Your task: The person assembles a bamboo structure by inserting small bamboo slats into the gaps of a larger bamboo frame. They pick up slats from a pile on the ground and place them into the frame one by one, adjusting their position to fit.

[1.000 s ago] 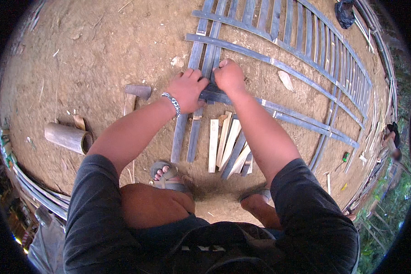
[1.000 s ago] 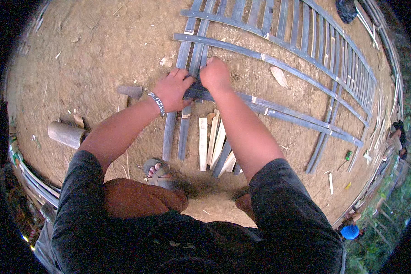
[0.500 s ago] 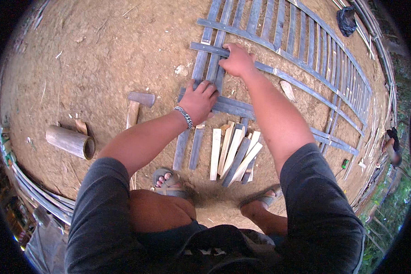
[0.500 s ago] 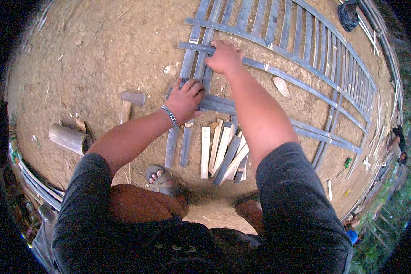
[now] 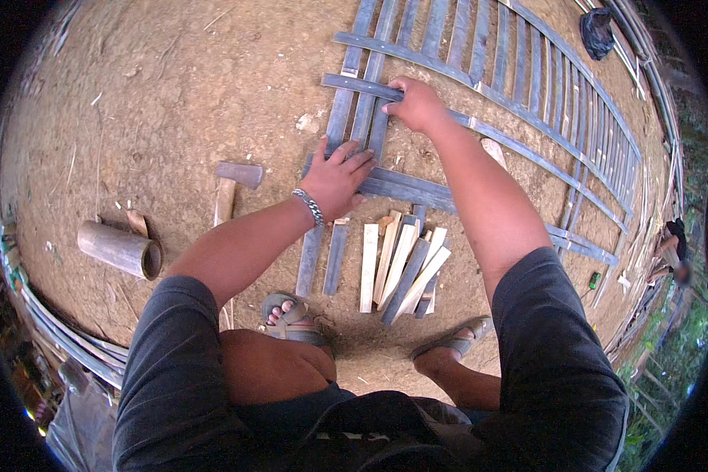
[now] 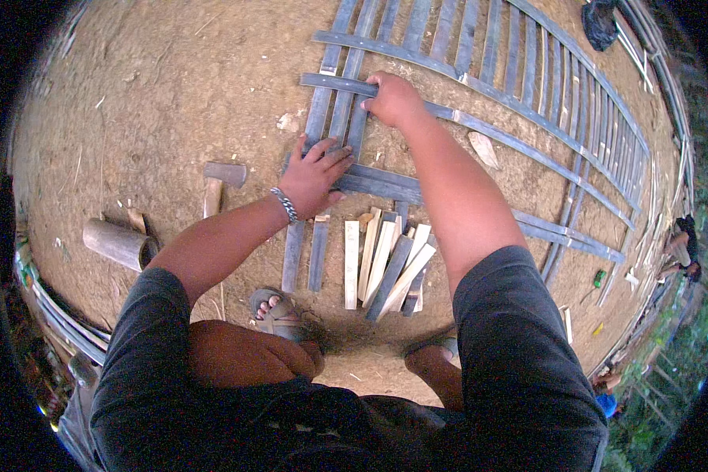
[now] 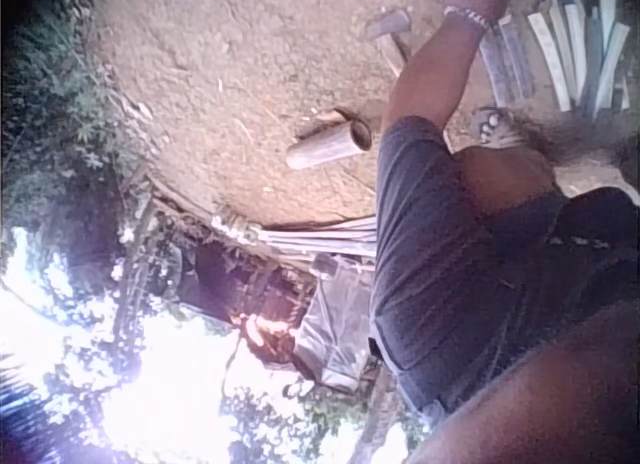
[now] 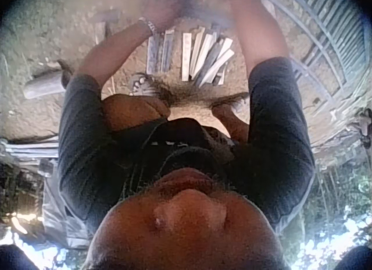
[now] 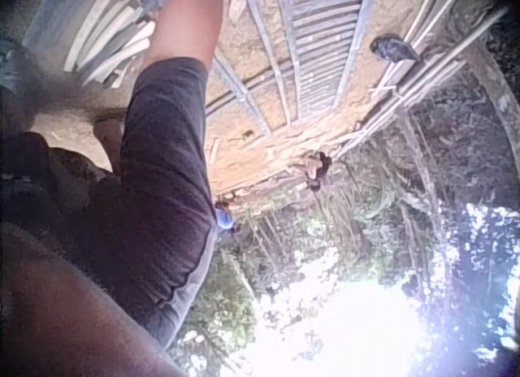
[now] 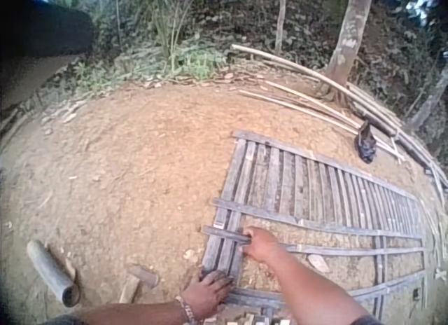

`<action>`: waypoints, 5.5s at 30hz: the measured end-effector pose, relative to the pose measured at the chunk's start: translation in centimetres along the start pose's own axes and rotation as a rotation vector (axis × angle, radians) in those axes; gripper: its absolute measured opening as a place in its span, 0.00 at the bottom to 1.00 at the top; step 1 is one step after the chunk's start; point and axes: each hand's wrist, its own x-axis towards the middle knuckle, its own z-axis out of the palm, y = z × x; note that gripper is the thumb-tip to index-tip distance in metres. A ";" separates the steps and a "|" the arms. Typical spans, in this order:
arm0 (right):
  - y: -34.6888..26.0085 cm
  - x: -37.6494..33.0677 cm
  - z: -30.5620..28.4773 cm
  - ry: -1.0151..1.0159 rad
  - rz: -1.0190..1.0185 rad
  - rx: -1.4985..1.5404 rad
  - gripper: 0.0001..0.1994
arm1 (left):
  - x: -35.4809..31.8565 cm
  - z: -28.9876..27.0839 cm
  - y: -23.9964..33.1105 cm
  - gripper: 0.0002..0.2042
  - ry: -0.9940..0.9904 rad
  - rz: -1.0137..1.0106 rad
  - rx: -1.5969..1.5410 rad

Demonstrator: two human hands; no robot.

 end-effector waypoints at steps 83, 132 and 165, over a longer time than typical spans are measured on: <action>0.8 2.1 0.5 0.479 0.188 -0.306 0.26 | 0.3 -0.2 -1.0 0.36 -0.081 -0.006 -0.137; 13.9 -19.8 0.1 1.030 0.301 0.446 0.28 | -0.5 -2.3 0.8 0.48 -0.151 -0.036 -0.068; 4.2 -36.0 7.7 0.079 0.596 0.360 0.48 | -3.5 -3.6 0.4 0.42 -0.110 -0.302 0.027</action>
